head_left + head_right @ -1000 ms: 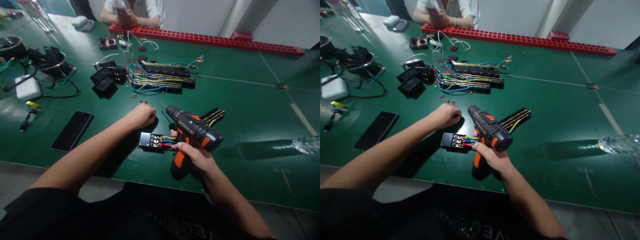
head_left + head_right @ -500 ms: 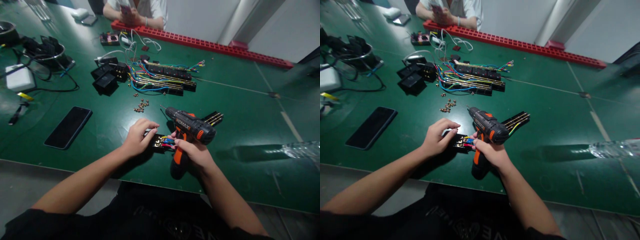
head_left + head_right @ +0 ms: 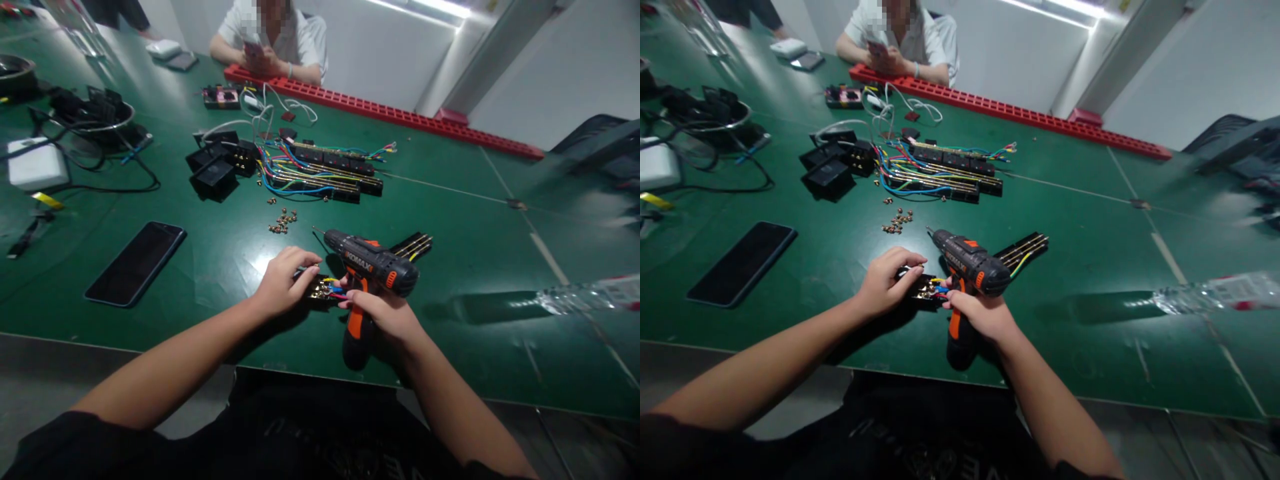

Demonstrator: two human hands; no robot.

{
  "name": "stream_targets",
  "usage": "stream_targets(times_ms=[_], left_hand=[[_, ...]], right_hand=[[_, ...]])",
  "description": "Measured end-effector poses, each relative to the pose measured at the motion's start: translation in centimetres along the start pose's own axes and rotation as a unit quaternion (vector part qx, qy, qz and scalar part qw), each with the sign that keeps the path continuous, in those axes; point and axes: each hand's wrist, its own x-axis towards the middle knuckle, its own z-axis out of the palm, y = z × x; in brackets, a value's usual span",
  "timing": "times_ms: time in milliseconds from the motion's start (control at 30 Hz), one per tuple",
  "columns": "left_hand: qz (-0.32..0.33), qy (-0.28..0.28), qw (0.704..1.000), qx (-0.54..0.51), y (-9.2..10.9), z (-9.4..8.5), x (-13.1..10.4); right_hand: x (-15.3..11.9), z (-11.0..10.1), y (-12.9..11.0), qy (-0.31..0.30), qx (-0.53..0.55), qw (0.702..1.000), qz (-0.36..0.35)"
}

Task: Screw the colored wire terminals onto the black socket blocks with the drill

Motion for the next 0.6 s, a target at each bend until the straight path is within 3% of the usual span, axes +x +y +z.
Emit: stream_targets(times_ms=[233, 600], left_hand=[[-0.016, 0.024, 1.000, 0.003, 0.0, 0.1, -0.1], [-0.009, 0.015, 1.000, -0.009, 0.1, -0.1, -0.2]], right_hand=[[-0.4, 0.0, -0.1, 0.005, 0.023, 0.999, -0.048], [-2.2, -1.5, -0.9, -0.073, 0.007, 0.994, -0.077]])
